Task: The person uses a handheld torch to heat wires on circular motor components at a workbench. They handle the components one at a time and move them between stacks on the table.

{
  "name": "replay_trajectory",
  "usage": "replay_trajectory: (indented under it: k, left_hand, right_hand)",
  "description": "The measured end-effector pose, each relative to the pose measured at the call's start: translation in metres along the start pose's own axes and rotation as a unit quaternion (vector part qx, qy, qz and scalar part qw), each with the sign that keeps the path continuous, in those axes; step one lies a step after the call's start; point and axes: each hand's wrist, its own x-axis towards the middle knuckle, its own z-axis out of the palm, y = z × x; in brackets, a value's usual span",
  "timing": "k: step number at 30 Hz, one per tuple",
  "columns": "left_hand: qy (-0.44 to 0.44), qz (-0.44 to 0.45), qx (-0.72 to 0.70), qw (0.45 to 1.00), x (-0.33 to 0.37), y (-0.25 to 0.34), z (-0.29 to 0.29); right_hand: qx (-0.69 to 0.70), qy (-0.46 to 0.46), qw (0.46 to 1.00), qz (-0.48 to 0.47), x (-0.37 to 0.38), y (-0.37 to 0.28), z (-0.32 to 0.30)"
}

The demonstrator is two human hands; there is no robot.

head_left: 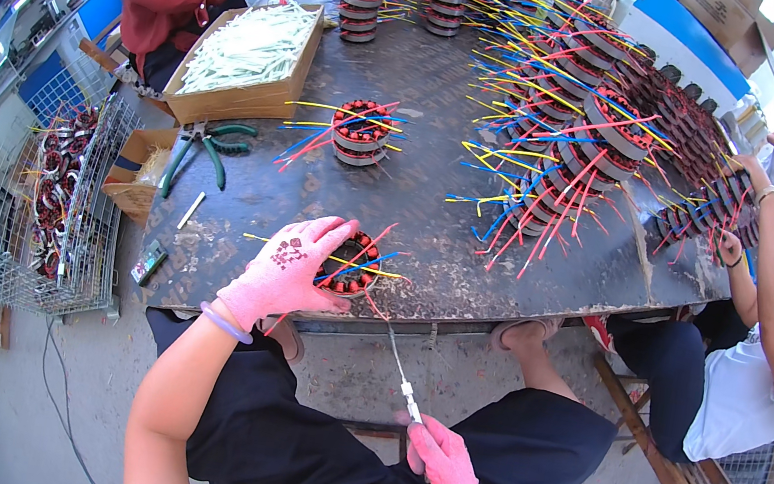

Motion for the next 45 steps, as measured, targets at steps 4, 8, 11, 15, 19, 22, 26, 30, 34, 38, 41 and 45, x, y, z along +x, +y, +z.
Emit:
replay_trajectory:
  k: [4, 8, 11, 15, 19, 22, 26, 30, 34, 38, 41, 45]
  left_hand:
    - [0.001, 0.002, -0.002, 1.0, 0.001, 0.0, 0.0]
    - [0.001, 0.0, -0.006, 1.0, 0.001, 0.001, -0.001]
    - [0.001, -0.002, -0.003, 1.0, 0.002, 0.002, -0.001]
    - [0.001, -0.002, -0.001, 1.0, 0.002, 0.001, 0.0]
    - [0.01, 0.005, 0.001, 1.0, 0.001, -0.001, 0.002]
    - [0.011, 0.006, -0.002, 1.0, 0.001, -0.001, 0.002]
    - [0.008, 0.005, -0.006, 1.0, 0.002, 0.0, 0.0]
    - [0.011, 0.006, -0.005, 1.0, 0.002, 0.001, 0.0]
    - [0.009, 0.006, -0.002, 1.0, 0.002, 0.001, 0.0]
    - [0.009, 0.008, -0.001, 1.0, 0.002, 0.001, 0.001]
    - [0.005, 0.005, -0.004, 1.0, 0.003, 0.002, 0.0]
    - [0.007, 0.006, -0.002, 1.0, 0.002, 0.003, -0.002]
  right_hand:
    - [0.021, 0.001, 1.0, 0.003, -0.001, 0.0, 0.001]
    - [0.04, 0.0, 0.999, -0.009, 0.0, 0.002, 0.002]
    - [0.031, -0.005, 0.999, -0.013, -0.001, 0.001, 0.0]
    - [0.02, 0.0, 1.0, 0.0, -0.001, 0.001, 0.0]
    - [0.018, 0.002, 1.0, 0.002, 0.0, -0.002, 0.001]
    - [0.014, 0.005, 1.0, 0.001, -0.001, -0.004, 0.002]
    - [0.025, 0.0, 1.0, -0.004, -0.001, -0.002, 0.0]
    - [0.023, -0.004, 1.0, -0.003, 0.0, 0.001, 0.0]
    - [0.018, -0.003, 1.0, 0.002, 0.001, 0.002, 0.0]
    - [0.042, 0.001, 0.999, -0.001, 0.0, 0.005, 0.0]
    - [0.038, -0.007, 0.999, -0.013, 0.001, 0.009, -0.003]
    - [0.019, -0.003, 1.0, -0.01, 0.0, 0.004, -0.001]
